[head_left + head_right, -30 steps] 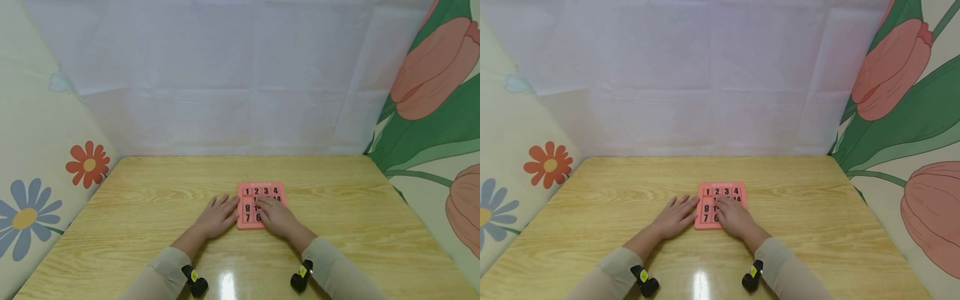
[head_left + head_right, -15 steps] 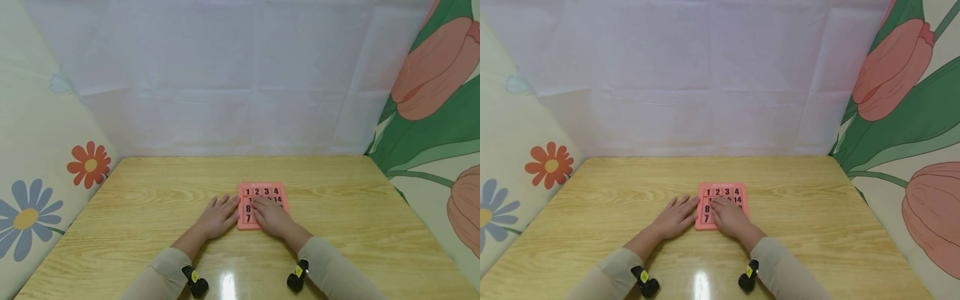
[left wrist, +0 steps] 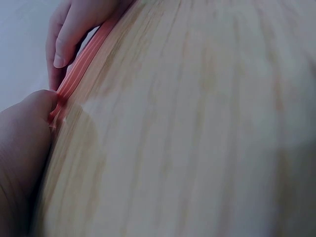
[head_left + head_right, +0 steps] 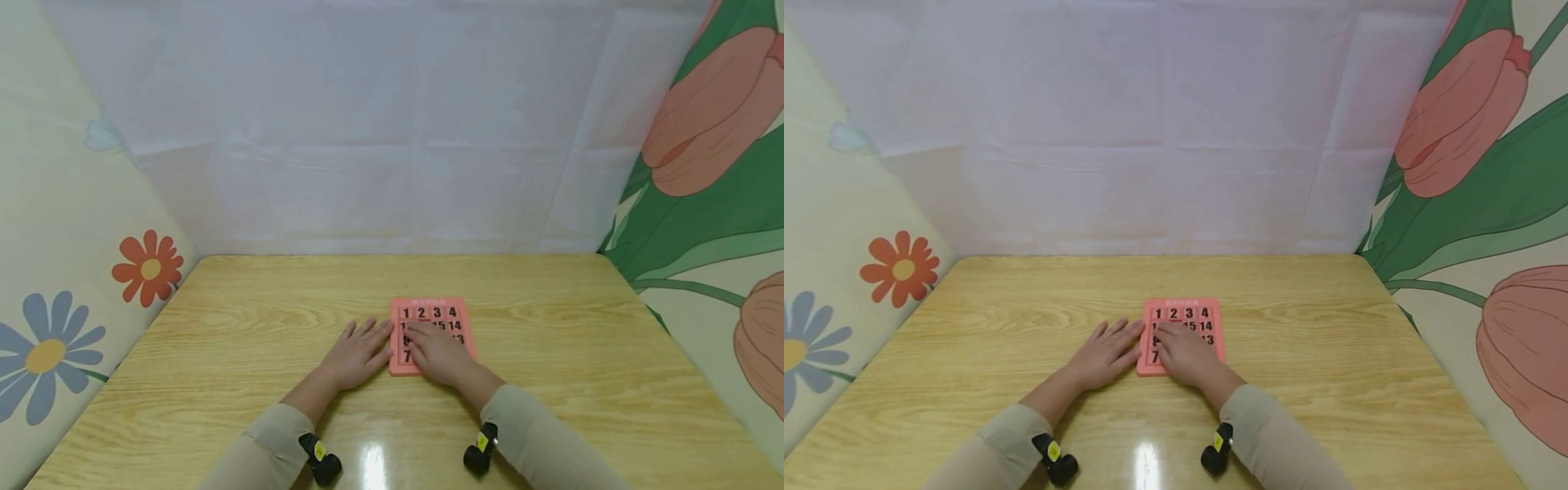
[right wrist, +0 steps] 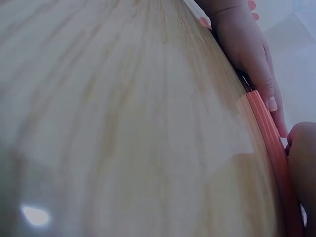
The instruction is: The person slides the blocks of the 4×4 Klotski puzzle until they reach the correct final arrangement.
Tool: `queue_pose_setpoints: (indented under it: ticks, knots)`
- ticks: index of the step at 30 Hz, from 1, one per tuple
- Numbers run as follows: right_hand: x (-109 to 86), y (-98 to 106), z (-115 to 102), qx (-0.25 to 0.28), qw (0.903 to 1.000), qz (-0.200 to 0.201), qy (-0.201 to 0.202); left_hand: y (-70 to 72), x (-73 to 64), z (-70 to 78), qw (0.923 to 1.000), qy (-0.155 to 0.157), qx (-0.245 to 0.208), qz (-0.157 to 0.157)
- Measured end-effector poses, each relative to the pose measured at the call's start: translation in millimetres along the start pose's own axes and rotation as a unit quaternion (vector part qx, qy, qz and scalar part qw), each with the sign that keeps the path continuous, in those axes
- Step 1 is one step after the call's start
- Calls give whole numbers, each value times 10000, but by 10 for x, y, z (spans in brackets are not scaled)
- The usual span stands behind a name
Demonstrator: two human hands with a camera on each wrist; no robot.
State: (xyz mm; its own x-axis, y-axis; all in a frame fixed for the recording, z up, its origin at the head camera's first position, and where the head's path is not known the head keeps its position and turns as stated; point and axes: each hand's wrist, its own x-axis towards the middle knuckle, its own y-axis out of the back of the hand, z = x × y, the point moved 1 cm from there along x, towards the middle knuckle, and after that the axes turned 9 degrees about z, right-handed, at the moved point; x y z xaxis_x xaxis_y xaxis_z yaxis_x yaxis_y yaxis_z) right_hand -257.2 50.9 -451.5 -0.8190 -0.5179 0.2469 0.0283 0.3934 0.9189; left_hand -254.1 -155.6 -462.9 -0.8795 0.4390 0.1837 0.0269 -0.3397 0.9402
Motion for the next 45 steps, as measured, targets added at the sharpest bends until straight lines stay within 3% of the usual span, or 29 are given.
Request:
queue_pose_setpoints:
  ticks: [10,19,27,45]
  knots:
    - [-36,-2,29,211,9995,97,-191,10,-3,13,10000,5,-7,-3]
    - [-167,81,189,134,9980,353,-501,40,2,8,10000,6,29,-40]
    - [-241,122,287,195,9969,595,-477,30,3,-9,10000,-20,29,-34]
    - [-201,117,191,205,9980,284,-518,26,-14,16,10000,-27,25,17]
